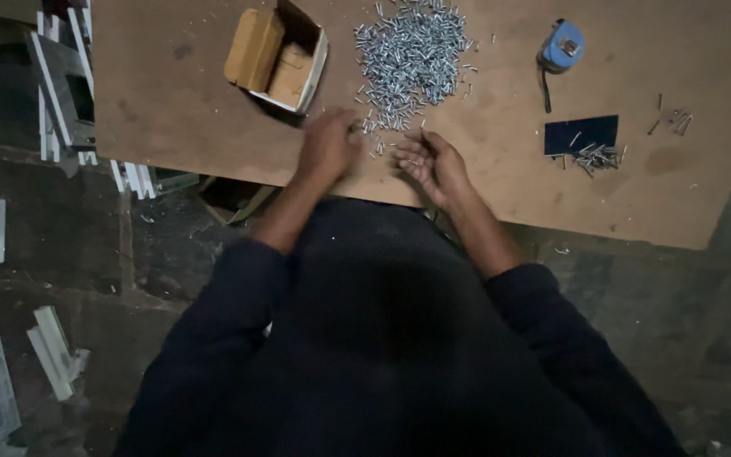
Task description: The person sorts and aligns white PVC window profile strips on a workbench, stacking matching pieces together. They then walk to another table, tip screws out of a small box onto the surface, and pick through the pile of screws by hand.
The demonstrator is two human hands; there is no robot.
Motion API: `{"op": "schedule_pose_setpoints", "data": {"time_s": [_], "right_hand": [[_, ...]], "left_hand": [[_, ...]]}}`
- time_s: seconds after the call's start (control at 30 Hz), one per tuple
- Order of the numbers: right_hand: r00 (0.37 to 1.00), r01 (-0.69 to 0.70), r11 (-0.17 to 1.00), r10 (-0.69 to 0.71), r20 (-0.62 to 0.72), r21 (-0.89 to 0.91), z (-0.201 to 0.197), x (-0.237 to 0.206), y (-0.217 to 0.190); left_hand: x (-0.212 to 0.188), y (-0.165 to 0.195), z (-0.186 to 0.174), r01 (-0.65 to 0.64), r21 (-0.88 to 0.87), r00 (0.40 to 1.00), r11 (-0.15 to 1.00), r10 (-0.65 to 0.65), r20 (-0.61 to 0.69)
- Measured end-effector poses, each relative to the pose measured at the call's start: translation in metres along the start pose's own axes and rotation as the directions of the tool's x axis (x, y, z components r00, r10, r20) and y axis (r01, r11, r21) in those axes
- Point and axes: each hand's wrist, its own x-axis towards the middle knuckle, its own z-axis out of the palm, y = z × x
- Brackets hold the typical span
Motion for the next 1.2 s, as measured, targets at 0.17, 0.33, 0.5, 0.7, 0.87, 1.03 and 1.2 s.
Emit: {"op": "schedule_pose_setpoints", "data": {"time_s": [0.17, 0.33, 0.5, 0.7, 0.87, 1.03, 1.2], "right_hand": [[1.0, -0.001, 1.0, 0.001, -0.027, 0.027, -0.009, 0.004, 0.0], [0.998, 0.016, 0.998, -0.012, -0.068, 0.063, -0.007, 0.005, 0.003], [0.998, -0.007, 0.998, 0.012, -0.069, 0.07, -0.002, 0.01, 0.004], [0.998, -0.008, 0.999, 0.012, -0.069, 0.054, 0.004, 0.011, 0.001], [0.996, 0.005, 1.0, -0.002, -0.088, 0.027, 0.001, 0.012, -0.002], [0.997, 0.016, 0.998, -0.012, -0.074, 0.054, -0.007, 0.011, -0.002], [0.995, 0.006, 0.996, 0.002, -0.099, 0.084, -0.007, 0.012, 0.0]], "left_hand": [[0.009, -0.027, 0.003, 0.02, 0.239, 0.986, 0.971, -0.059, 0.158], [0.009, -0.029, 0.006, -0.021, 0.258, 0.988, 0.966, -0.019, 0.155], [0.001, -0.012, -0.002, -0.051, 0.142, 0.988, 0.988, 0.03, 0.152], [0.0, -0.007, 0.003, -0.046, 0.186, 0.982, 0.981, 0.011, 0.189], [0.0, -0.008, 0.012, -0.055, 0.221, 0.97, 0.974, -0.001, 0.245], [-0.011, -0.005, 0.012, -0.066, 0.083, 0.956, 0.994, 0.039, 0.292], [-0.018, -0.009, 0.007, -0.164, 0.119, 0.943, 0.979, 0.121, 0.309]]}}
